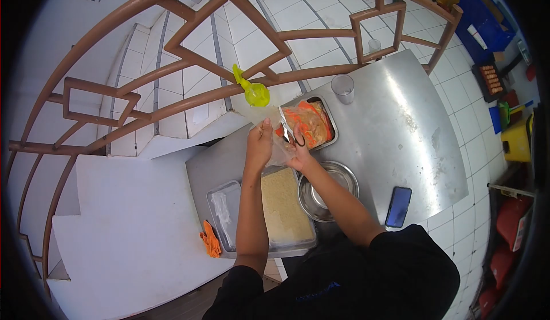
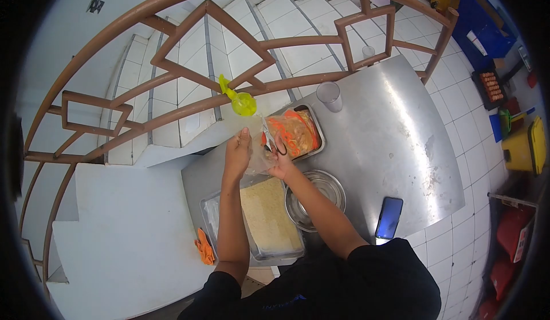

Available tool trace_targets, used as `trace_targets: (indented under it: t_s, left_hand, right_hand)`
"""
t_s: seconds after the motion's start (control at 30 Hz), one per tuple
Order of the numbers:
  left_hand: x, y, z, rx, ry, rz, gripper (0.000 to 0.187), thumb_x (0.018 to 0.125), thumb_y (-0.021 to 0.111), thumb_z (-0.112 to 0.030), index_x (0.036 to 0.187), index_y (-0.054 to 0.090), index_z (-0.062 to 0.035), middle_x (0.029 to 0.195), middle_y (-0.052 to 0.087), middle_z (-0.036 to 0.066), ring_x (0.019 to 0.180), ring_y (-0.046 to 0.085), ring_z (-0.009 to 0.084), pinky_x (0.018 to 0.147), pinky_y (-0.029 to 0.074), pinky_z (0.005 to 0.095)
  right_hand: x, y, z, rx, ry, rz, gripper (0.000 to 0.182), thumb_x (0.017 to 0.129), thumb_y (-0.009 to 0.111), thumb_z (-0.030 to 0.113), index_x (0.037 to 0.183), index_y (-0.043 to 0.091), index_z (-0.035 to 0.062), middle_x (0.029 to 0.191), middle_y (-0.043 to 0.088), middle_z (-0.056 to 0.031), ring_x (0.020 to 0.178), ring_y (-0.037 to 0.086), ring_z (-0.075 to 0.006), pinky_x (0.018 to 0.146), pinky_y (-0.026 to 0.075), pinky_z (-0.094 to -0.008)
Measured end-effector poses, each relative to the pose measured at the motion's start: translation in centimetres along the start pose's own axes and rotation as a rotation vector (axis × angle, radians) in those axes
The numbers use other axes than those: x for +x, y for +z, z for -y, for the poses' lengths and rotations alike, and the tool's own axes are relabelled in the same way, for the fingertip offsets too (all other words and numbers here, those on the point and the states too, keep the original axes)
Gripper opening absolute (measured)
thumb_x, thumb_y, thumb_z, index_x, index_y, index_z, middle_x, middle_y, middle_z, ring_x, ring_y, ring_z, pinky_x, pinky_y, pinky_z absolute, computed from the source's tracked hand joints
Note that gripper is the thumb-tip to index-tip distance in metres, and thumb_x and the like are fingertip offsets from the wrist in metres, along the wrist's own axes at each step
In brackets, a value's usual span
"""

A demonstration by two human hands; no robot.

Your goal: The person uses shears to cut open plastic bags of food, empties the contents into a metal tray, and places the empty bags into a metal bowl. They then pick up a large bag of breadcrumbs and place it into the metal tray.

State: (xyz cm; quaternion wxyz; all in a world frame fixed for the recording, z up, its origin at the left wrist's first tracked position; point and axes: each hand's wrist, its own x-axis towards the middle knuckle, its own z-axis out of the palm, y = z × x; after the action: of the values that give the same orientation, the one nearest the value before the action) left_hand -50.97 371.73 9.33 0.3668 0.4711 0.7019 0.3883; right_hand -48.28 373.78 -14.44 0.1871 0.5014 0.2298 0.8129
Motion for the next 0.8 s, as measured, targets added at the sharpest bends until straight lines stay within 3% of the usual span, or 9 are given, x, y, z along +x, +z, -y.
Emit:
trace_targets:
  t_s: [0.03, 0.1, 0.13, 0.2, 0.3, 0.4, 0.53, 0.63, 0.8]
  left_hand:
    - [0.2, -0.2, 0.4, 0.000, 0.001, -0.001, 0.043, 0.102, 0.045, -0.043, 0.074, 0.049, -0.0114, 0.062, 0.039, -0.008, 0.053, 0.033, 0.0036, 0.047, 0.029, 0.0233]
    - [0.8, -0.9, 1.3, 0.042, -0.009, 0.011, 0.043, 0.102, 0.044, -0.043, 0.075, 0.050, -0.0105, 0.062, 0.040, -0.007, 0.053, 0.034, 0.0039, 0.047, 0.029, 0.0234]
    - [0.8, -0.7, 1.3, 0.042, -0.008, 0.010, 0.043, 0.102, 0.044, -0.043, 0.075, 0.050, -0.0105, 0.062, 0.040, -0.007, 0.053, 0.034, 0.0039, 0.047, 0.029, 0.0234]
    - [0.6, -0.3, 1.4, 0.019, 0.041, -0.016, 0.043, 0.102, 0.044, -0.043, 0.079, 0.055, -0.0080, 0.062, 0.041, -0.007, 0.054, 0.034, 0.0039, 0.048, 0.029, 0.0233]
    - [0.2, -0.6, 0.9, 0.024, -0.010, -0.005, 0.044, 0.103, 0.044, -0.042, 0.085, 0.060, -0.0048, 0.063, 0.043, -0.007, 0.054, 0.034, 0.0038, 0.048, 0.028, 0.0231]
    - [-0.4, -0.6, -0.9, -0.058, -0.053, 0.036, 0.043, 0.103, 0.044, -0.041, 0.085, 0.061, -0.0047, 0.064, 0.044, -0.007, 0.054, 0.034, 0.0037, 0.048, 0.028, 0.0228]
    - [-0.3, -1.4, 0.4, 0.031, -0.017, -0.028, 0.041, 0.102, 0.045, -0.041, 0.081, 0.057, -0.0084, 0.064, 0.043, -0.008, 0.053, 0.035, 0.0035, 0.047, 0.027, 0.0226]
    - [-1.2, -3.3, -1.5, -0.014, -0.047, -0.045, 0.039, 0.102, 0.047, -0.041, 0.078, 0.054, -0.0115, 0.064, 0.041, -0.009, 0.054, 0.036, 0.0029, 0.046, 0.026, 0.0220]
    - [-4.1, -6.9, -1.9, -0.201, -0.050, -0.219, 0.038, 0.102, 0.047, -0.040, 0.076, 0.052, -0.0132, 0.064, 0.040, -0.009, 0.054, 0.033, 0.0026, 0.047, 0.026, 0.0217]
  right_hand:
    - [1.0, 1.6, -1.6, 0.000, 0.001, 0.001, 0.076, 0.081, 0.056, 0.072, 0.135, 0.051, 0.0184, 0.138, 0.052, -0.0083, 0.125, 0.051, -0.0281, 0.102, 0.043, -0.0470]
    - [5.1, 8.3, -7.6, -0.669, -0.446, -0.904, 0.072, 0.082, 0.055, 0.072, 0.126, 0.057, 0.0151, 0.113, 0.065, -0.0030, 0.097, 0.063, -0.0160, 0.086, 0.052, -0.0376]
    - [6.5, 9.6, -8.7, -0.670, -0.444, -0.904, 0.072, 0.082, 0.055, 0.072, 0.126, 0.057, 0.0151, 0.113, 0.065, -0.0030, 0.097, 0.063, -0.0160, 0.086, 0.052, -0.0376]
    - [8.5, 10.9, -9.7, -0.570, -0.550, -1.049, 0.071, 0.083, 0.053, 0.072, 0.120, 0.060, 0.0118, 0.081, 0.061, 0.0027, 0.065, 0.057, -0.0076, 0.066, 0.052, -0.0268]
    - [4.5, 5.5, -5.1, -0.796, -0.485, -0.959, 0.068, 0.083, 0.051, 0.074, 0.106, 0.064, 0.0106, 0.059, 0.046, 0.0054, 0.047, 0.042, -0.0067, 0.053, 0.045, -0.0223]
    - [4.4, 5.0, -4.6, -0.745, -0.408, -0.817, 0.066, 0.080, 0.055, 0.074, 0.110, 0.059, 0.0153, 0.073, 0.051, 0.0031, 0.054, 0.044, -0.0074, 0.061, 0.046, -0.0222]
    - [7.1, 5.9, -5.3, -0.701, -0.536, -0.841, 0.064, 0.081, 0.054, 0.075, 0.101, 0.058, 0.0142, 0.066, 0.043, 0.0055, 0.049, 0.038, -0.0058, 0.053, 0.038, -0.0191]
    - [7.0, 4.9, -3.7, -1.112, -0.671, -1.027, 0.063, 0.081, 0.056, 0.074, 0.100, 0.057, 0.0133, 0.062, 0.037, 0.0063, 0.053, 0.040, -0.0063, 0.055, 0.036, -0.0200]
    - [6.3, 7.3, -8.5, -0.574, -0.219, -0.849, 0.067, 0.082, 0.055, 0.073, 0.108, 0.054, 0.0117, 0.063, 0.042, 0.0050, 0.058, 0.043, -0.0103, 0.063, 0.041, -0.0265]
